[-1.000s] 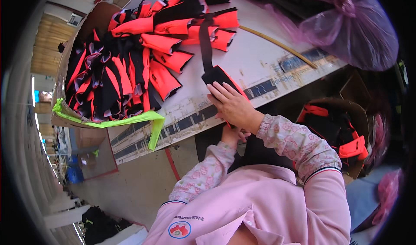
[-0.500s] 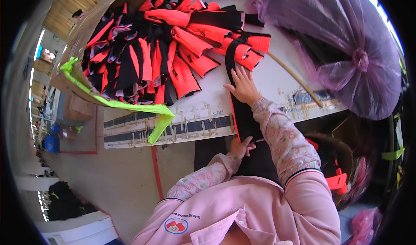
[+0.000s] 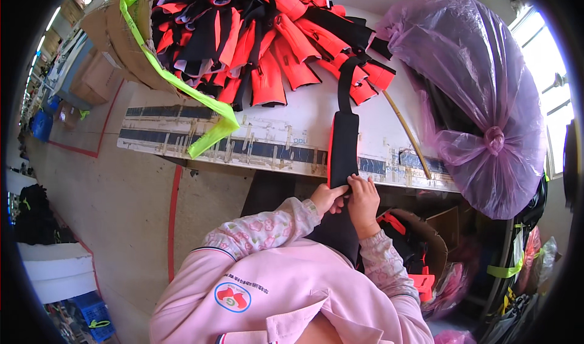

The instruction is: Assembling fabric components of a life vest or safety garment by inserting a wooden rod into fabric sleeves to turn them or position parts.

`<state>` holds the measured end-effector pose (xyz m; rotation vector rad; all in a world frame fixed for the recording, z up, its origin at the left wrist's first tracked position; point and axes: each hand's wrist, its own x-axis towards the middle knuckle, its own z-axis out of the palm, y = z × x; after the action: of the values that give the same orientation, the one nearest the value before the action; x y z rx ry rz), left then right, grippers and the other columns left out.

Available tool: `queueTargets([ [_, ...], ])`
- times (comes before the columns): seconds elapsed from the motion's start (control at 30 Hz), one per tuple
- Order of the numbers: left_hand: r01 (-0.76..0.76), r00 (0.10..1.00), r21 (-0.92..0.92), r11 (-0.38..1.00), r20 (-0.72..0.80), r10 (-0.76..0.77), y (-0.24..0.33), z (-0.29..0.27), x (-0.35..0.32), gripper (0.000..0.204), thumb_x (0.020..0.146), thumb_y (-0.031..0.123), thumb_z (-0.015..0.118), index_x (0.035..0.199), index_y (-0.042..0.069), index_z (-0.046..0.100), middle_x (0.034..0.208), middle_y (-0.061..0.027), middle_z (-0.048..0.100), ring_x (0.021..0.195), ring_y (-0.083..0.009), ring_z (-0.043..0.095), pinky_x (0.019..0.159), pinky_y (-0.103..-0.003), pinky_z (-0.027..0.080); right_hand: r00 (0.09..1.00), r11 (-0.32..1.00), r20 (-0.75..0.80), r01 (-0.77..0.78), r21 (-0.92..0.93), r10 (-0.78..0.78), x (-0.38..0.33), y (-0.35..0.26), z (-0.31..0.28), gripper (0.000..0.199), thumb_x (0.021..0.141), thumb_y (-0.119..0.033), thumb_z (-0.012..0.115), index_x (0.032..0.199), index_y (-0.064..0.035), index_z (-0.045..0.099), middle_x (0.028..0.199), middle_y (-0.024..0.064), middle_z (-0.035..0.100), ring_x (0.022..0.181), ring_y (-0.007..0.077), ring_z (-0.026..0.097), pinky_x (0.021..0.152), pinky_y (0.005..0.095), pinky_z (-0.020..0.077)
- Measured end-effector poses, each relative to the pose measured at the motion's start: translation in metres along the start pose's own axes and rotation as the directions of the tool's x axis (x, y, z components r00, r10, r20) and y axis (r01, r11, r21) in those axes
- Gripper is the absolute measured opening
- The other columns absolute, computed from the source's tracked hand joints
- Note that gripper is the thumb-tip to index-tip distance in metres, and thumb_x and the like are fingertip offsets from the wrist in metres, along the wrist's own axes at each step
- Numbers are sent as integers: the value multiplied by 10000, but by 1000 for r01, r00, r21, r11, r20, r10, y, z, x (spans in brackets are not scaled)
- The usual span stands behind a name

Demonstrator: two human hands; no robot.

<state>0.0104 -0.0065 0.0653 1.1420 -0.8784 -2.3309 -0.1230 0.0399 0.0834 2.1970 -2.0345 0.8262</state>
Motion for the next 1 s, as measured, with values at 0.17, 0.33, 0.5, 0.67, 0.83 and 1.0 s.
queueTargets([
  [0.17,-66,925,-91,994,368,95,33,-7,-15,426,875,469,496,891,49,562,699,-46,580,561,-133,573,541,-266,489,808,422,-67,-233,876,585,7,12,-18,174,796,97,501,905,9,604,799,44,639,821,92,587,745,239,455],
  [0.33,-173,899,-486,857,278,339,80,-9,-17,563,847,529,498,1157,60,480,1018,-78,577,974,-190,571,860,-371,450,839,-144,159,-97,985,520,-15,18,-51,193,804,30,572,989,-20,596,1004,53,625,914,164,600,796,292,485],
  [0.5,-351,722,-591,726,323,612,108,19,-28,588,837,463,557,1234,49,426,1185,-88,528,1090,-199,516,944,-373,397,810,-415,421,-246,876,409,-42,-12,-34,330,824,-128,612,1137,-70,527,1120,65,591,981,215,596,789,415,515],
  [0.67,-481,825,-524,703,1,565,93,34,-29,242,851,172,610,1051,44,570,983,-23,606,904,-139,578,811,-310,476,778,-281,338,-215,935,529,-56,-12,-11,290,834,-31,573,1123,-40,545,1109,77,587,963,199,599,790,358,525],
  [0.83,-489,792,-474,732,110,600,97,42,-48,247,821,122,640,1042,28,580,977,-37,609,877,-127,579,791,-293,471,785,-108,234,-210,972,573,-56,-13,-8,282,836,6,555,1115,-31,553,1062,74,605,936,177,606,800,319,517],
  [1.0,-429,804,-346,834,274,527,108,24,-48,324,760,114,694,1051,27,582,965,-43,610,879,-140,585,803,-301,473,869,72,443,-468,881,223,-40,3,-29,251,812,67,548,1056,18,581,978,89,638,869,166,614,784,306,499],
])
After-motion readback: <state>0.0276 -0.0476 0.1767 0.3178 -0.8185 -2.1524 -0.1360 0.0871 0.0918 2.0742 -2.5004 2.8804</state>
